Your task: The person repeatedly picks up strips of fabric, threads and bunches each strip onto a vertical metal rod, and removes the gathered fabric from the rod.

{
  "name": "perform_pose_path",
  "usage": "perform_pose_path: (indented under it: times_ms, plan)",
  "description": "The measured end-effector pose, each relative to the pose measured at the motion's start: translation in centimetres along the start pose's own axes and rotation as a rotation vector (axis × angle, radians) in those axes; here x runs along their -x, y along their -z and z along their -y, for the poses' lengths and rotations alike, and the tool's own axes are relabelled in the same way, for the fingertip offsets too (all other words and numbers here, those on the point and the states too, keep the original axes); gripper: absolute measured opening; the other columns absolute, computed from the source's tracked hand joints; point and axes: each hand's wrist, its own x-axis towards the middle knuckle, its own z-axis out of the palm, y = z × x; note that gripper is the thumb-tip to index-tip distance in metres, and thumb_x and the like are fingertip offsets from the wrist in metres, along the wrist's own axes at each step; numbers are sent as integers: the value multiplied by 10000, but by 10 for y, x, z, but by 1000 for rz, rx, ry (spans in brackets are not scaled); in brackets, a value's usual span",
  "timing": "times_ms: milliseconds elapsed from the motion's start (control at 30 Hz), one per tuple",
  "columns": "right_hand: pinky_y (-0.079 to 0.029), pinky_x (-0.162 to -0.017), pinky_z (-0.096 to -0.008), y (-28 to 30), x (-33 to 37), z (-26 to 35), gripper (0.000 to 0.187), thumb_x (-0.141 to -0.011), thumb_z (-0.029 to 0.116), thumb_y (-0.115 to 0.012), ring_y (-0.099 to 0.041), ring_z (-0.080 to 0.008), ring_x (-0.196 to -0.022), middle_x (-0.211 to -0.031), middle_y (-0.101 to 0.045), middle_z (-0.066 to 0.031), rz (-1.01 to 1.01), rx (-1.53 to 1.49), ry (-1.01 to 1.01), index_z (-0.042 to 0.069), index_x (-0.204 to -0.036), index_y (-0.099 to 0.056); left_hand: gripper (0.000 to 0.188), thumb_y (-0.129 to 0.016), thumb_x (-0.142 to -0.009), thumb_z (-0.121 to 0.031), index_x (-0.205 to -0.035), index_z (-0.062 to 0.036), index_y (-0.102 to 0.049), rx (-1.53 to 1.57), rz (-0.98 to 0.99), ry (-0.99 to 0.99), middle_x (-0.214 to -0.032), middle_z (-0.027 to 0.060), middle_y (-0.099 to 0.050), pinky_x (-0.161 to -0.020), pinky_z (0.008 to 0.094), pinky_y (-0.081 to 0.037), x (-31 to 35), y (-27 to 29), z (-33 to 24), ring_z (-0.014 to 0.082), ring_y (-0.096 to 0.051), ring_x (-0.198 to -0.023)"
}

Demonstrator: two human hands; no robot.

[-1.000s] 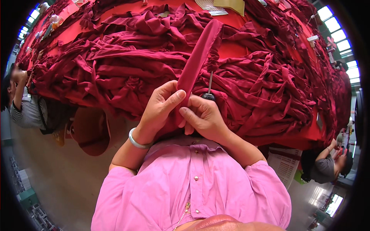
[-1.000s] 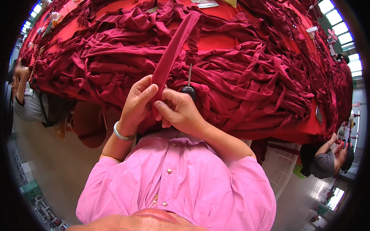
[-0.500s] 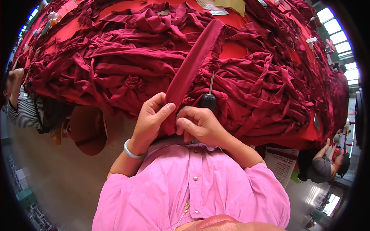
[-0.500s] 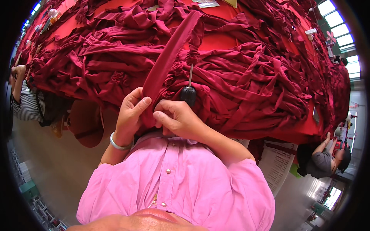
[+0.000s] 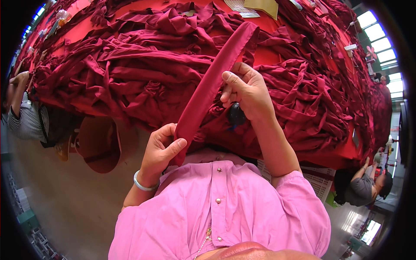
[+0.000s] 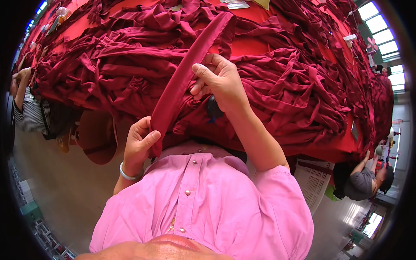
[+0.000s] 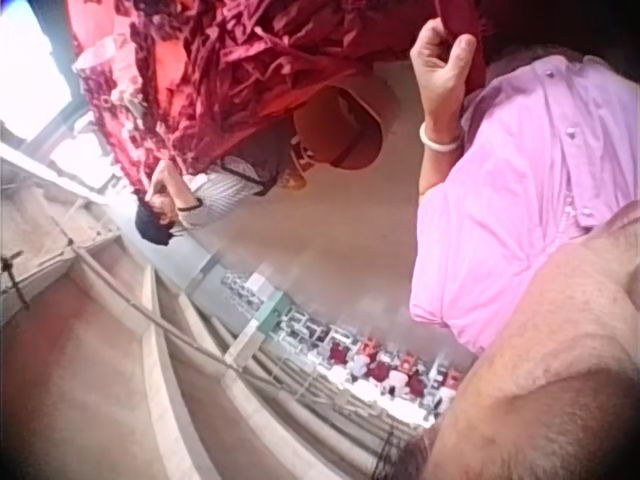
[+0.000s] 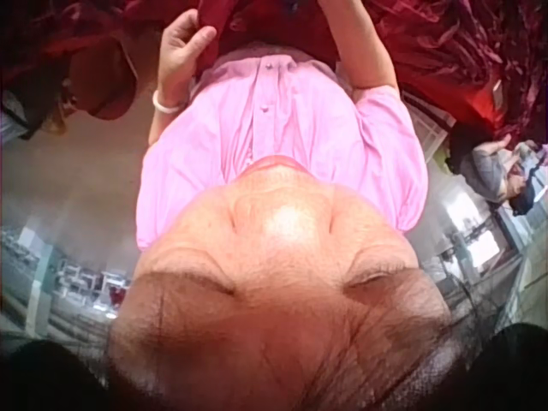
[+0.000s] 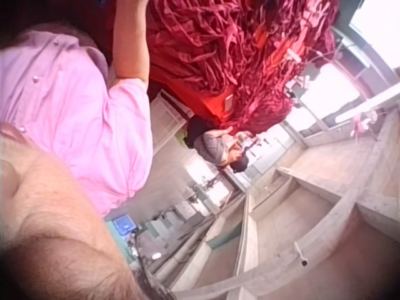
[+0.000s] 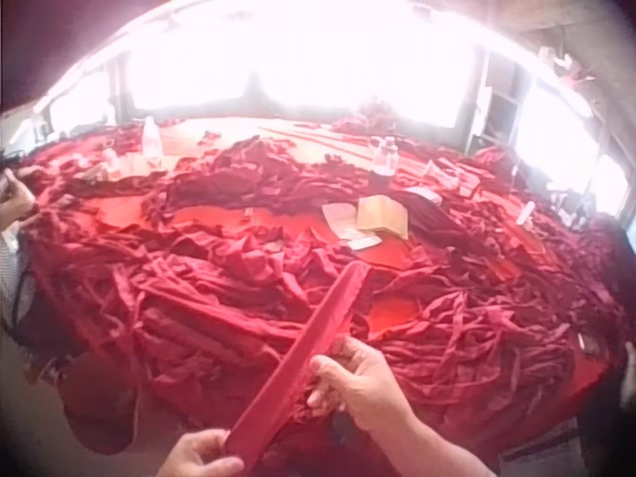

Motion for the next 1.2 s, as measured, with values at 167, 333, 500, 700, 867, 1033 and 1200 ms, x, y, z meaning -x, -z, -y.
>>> perform_pose_path:
  times_ms: [167, 333, 500, 700, 867, 1033, 1200]
  plan:
    - [-523, -444, -227, 4, -6, -4, 149, -941, 120, -568, -631, -119, -528, -732, -638, -83, -19, 40, 11, -21, -991, -563, 124, -663, -873, -98, -959, -32, -603, 19, 30, 13, -862, -31, -596, -703, 192, -415, 3, 5, 4, 28, -506, -765]
    - [-521, -432, -236, 5, -6, -1, 222, -977, 162, -504, -630, -132, -516, -768, -665, -130, -28, -16, 36, -27, -895, -587, 114, -642, -888, -110, -944, -20, -598, 57, -40, -2, -818, -24, -602, -671, 176, -409, 1, 8, 6, 19, -506, -727]
    - [-510, -438, -234, 0, -4, 12, 235, -974, 172, -509, -621, -137, -512, -761, -664, -132, -38, 127, 22, -29, -889, -594, 95, -615, -900, -107, -933, -18, -601, 58, -75, -22, -830, -22, -609, -670, 170, -405, 2, 10, -4, 13, -508, -731]
    - [-468, -805, -366, 16, -27, 47, 228, -826, 161, -650, -580, -257, -923, -1029, -630, -114, -224, 1478, 996, 74, -1037, -653, 87, -589, -912, -112, -901, -26, -594, -19, -129, -83, -785, -42, -592, -621, 151, -384, -7, 25, -51, -11, -485, -679]
    - [-399, -954, -420, 57, -83, 61, 269, -765, 140, -680, -526, -283, -1092, -1137, -604, -92, -18, 1624, 1028, 95, -1030, -679, 79, -621, -902, -120, -903, -42, -615, -271, -138, -118, -821, -52, -602, -641, 154, -405, -46, 40, -104, -8, -511, -717]
    - [-480, -726, -322, 68, -114, 55, 133, -825, 103, -651, -615, -231, -798, -830, -655, -84, -79, 1140, 942, 18, -924, -677, 136, -602, -921, -215, -939, -81, -594, -781, -163, -247, -670, -92, -496, -485, 160, -313, -132, 85, -189, -11, -411, -540]
    - [-419, -555, -205, 83, -124, 39, 135, -878, 133, -670, -486, -23, -609, -677, -571, 38, -217, 628, 702, 0, -890, -655, 280, -635, -893, -267, -993, -6, -638, -1138, -84, -485, -763, -43, -585, -594, 200, -413, -285, 102, -249, 41, -509, -654]
